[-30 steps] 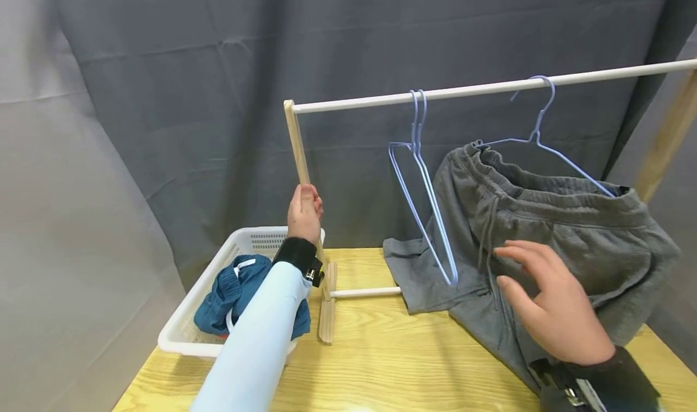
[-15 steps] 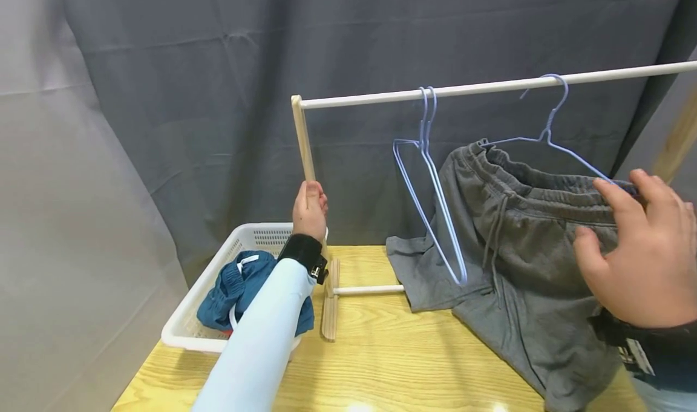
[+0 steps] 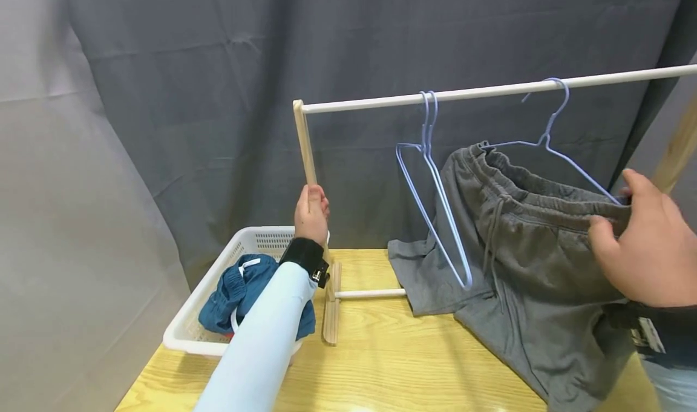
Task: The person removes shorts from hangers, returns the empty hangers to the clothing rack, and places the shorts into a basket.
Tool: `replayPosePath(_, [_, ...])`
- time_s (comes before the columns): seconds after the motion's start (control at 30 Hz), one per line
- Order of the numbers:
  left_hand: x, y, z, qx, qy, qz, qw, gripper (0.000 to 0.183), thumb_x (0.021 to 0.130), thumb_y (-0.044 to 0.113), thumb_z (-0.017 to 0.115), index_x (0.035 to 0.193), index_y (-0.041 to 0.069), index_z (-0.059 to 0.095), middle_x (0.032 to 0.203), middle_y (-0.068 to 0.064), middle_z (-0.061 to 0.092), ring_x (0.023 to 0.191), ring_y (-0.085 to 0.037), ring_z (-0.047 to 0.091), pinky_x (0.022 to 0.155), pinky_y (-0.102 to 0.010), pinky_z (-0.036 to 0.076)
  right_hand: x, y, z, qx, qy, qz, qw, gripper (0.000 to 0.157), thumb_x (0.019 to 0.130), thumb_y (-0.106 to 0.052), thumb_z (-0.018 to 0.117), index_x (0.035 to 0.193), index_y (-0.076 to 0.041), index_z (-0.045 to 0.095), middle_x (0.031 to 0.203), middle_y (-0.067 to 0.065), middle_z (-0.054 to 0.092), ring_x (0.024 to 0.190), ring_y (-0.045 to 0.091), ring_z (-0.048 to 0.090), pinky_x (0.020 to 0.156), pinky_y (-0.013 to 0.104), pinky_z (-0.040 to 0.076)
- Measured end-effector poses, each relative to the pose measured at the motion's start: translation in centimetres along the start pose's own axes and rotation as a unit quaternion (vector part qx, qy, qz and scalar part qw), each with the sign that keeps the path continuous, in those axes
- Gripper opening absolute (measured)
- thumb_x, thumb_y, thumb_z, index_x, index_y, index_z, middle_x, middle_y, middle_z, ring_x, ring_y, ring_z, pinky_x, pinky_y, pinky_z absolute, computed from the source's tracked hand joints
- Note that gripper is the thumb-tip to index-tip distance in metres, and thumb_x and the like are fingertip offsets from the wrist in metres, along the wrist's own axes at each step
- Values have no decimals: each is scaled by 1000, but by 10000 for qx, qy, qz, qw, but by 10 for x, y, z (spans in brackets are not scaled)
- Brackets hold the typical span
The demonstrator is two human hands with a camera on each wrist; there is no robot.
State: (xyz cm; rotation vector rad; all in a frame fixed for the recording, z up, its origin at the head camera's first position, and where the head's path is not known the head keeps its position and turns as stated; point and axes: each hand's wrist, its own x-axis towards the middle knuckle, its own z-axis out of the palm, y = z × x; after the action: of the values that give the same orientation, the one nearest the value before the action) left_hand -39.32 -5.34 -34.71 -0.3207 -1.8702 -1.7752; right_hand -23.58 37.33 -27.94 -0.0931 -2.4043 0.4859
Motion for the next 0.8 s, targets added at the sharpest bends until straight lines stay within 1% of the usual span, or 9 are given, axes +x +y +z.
replayPosePath(0.1, [0, 1, 1, -23, -5, 56, 10000, 45, 110, 43, 30, 101, 3, 48, 75, -2, 42, 62, -14, 42, 59, -25, 37, 3, 0, 0, -107, -393, -185, 9990, 55, 101, -9, 39, 148, 15, 25, 124, 44, 39, 105, 58, 43, 84, 72, 36])
replayPosePath(0.27, [2, 3, 3, 15, -5, 98, 10000, 49, 110, 44, 30, 104, -2, 48, 75, -1, 43, 64, -14, 43, 61, -25, 38, 5, -4, -3, 10, -140, -238, 9996, 38, 102, -7, 34, 131, 15, 44, 113, 39, 46, 96, 54, 47, 79, 68, 38])
replayPosePath(0.33, [4, 0, 3, -7, -66, 69, 10000, 52, 110, 44, 30, 107, -6, 47, 76, -2, 43, 64, -14, 44, 61, -25, 38, 5, -5, -3, -2, -89, -171, 9998, 37, 102, -9, 35, 127, 15, 46, 109, 39, 48, 90, 52, 50, 76, 66, 39])
replayPosePath(0.47, [10, -11, 3, -65, -180, -10, 9998, 47, 110, 43, 30, 104, -1, 47, 76, -2, 42, 64, -15, 43, 60, -26, 36, 7, -6, 2, -292, -334, 22, 9990, 37, 102, -12, 36, 123, 17, 46, 104, 38, 52, 85, 50, 53, 72, 63, 41])
replayPosePath(0.57, [14, -19, 2, -92, -223, -40, 9997, 43, 110, 41, 29, 103, 3, 48, 77, -3, 42, 64, -15, 42, 60, -26, 36, 10, -6, 3, -430, -564, 111, 9974, 37, 105, -14, 34, 123, 18, 44, 109, 39, 48, 94, 53, 51, 78, 66, 41])
replayPosePath(0.6, [15, -21, 2, -89, -252, -51, 9996, 44, 110, 41, 29, 104, 2, 48, 77, -3, 43, 65, -15, 42, 60, -26, 36, 10, -7, 3, -415, -494, 154, 9978, 37, 106, -14, 34, 123, 17, 45, 111, 39, 47, 97, 53, 50, 81, 66, 40])
replayPosePath(0.67, [18, -26, 3, -85, -306, -89, 9995, 44, 110, 41, 29, 104, 1, 48, 77, -3, 43, 65, -15, 42, 60, -25, 36, 9, -7, 5, -278, -98, 215, 9993, 36, 105, -13, 35, 122, 16, 47, 113, 40, 48, 103, 54, 48, 86, 66, 39])
replayPosePath(0.73, [21, -30, 3, -90, -372, -116, 9992, 47, 110, 42, 30, 106, -1, 48, 77, -3, 43, 65, -15, 43, 61, -25, 37, 6, -10, 8, -68, 531, 261, 9982, 34, 105, -12, 38, 120, 15, 52, 114, 39, 50, 108, 54, 47, 90, 64, 37])
replayPosePath(0.8, [24, -35, 4, -100, -445, -134, 9989, 51, 110, 43, 30, 109, -4, 48, 77, -2, 43, 65, -15, 43, 61, -26, 37, 2, -13, 12, 112, 1134, 280, 9931, 32, 104, -10, 41, 117, 14, 56, 112, 37, 54, 109, 53, 48, 91, 62, 36])
